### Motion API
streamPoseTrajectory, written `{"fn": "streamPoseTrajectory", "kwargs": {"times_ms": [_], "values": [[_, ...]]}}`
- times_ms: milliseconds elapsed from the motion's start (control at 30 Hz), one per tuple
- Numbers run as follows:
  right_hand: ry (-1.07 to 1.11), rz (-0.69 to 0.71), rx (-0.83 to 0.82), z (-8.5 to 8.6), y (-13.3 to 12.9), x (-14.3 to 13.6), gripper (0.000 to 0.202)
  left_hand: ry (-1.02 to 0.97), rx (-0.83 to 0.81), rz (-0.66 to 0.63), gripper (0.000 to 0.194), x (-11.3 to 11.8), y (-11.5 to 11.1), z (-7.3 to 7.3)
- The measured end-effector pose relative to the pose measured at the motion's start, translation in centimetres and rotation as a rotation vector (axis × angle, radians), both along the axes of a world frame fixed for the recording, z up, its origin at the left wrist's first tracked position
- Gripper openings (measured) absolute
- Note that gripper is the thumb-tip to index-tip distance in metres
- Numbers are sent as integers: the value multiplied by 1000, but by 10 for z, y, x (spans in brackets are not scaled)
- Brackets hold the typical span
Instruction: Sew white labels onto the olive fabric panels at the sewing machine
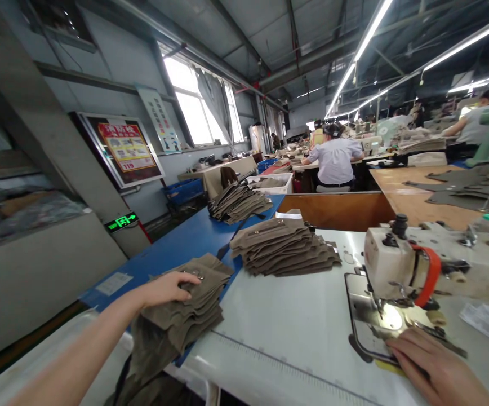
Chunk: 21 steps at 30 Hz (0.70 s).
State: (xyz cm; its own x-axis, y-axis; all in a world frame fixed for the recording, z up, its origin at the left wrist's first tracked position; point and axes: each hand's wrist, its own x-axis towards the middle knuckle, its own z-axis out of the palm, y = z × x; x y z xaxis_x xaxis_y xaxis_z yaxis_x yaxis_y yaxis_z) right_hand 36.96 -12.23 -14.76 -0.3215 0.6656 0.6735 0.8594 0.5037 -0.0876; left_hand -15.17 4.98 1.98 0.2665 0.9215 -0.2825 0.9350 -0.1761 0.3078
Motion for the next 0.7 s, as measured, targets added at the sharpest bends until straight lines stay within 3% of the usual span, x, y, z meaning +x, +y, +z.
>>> {"fn": "streamPoseTrajectory", "kwargs": {"times_ms": [167, 400, 500, 633, 700], "values": [[-20, -13, 47, -5, 1, 3, 23, -2, -12, -27, 48, 3, 5, 9], [-32, -14, 113, 3, 2, -1, 24, 14, 155, 68, 26, 5, 10, -4], [-7, -7, 95, 5, 1, -1, 22, 38, 315, 182, 25, 9, 13, 4], [24, -7, 49, 3, 1, -2, 21, 66, 674, 459, 43, 20, 13, 29], [41, -12, 16, 3, 1, -3, 22, 44, 833, 472, 46, 36, 8, 34]]}}
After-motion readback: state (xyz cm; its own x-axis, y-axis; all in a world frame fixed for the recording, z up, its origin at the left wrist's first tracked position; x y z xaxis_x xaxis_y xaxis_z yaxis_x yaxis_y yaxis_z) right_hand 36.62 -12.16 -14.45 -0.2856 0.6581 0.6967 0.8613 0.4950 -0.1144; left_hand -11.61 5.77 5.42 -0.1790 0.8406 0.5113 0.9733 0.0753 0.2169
